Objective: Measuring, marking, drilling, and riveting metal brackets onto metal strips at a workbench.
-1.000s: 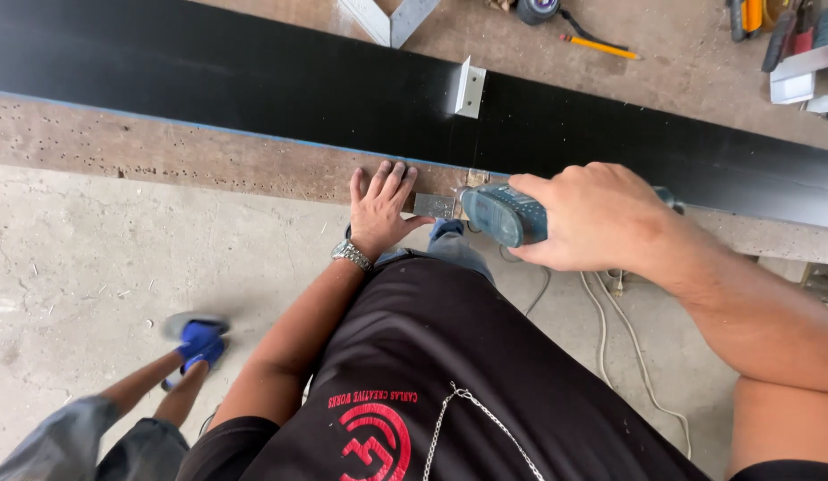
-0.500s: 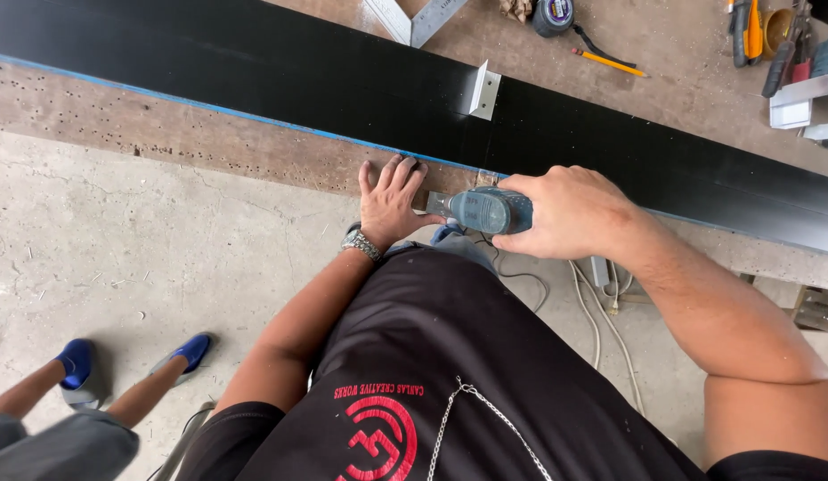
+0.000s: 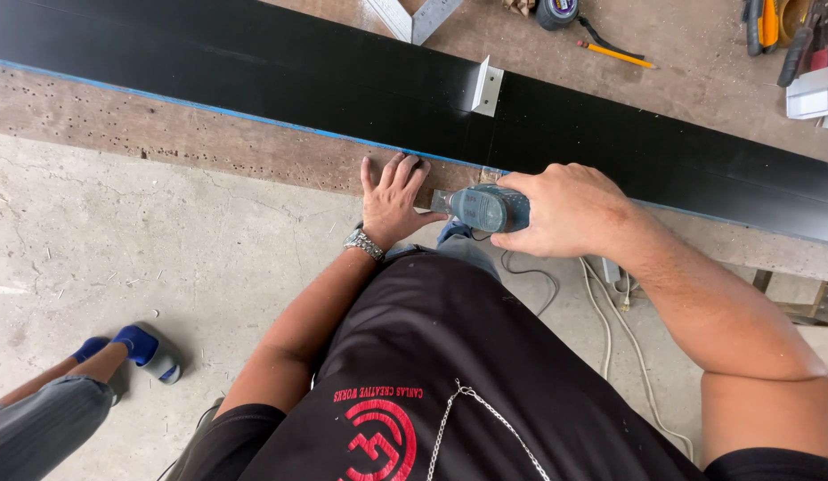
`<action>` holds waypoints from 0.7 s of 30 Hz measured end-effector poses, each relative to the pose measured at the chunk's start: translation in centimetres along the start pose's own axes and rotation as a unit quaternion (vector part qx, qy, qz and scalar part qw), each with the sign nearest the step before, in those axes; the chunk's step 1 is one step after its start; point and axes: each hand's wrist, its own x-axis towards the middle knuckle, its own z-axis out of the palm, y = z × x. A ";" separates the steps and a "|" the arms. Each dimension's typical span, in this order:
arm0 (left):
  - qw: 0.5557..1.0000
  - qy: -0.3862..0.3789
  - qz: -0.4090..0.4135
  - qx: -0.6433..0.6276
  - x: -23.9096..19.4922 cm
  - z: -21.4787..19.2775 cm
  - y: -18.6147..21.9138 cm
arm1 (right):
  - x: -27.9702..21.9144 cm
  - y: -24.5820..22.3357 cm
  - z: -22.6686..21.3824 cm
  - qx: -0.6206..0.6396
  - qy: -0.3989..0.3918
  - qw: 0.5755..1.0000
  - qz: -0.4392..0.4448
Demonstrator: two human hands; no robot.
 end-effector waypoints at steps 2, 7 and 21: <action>1.000 -0.004 -0.002 -0.003 0.1 -0.1 0.0 | -0.1 0.0 -0.2 0.005 -0.001 1.000 0.000; 1.000 -0.014 -0.005 -0.011 0.0 -0.4 0.0 | -0.2 -0.1 -0.1 0.006 -0.003 1.000 0.003; 1.000 0.000 0.002 0.013 0.1 -0.6 0.1 | 0.0 0.2 0.0 0.002 -0.010 1.000 -0.006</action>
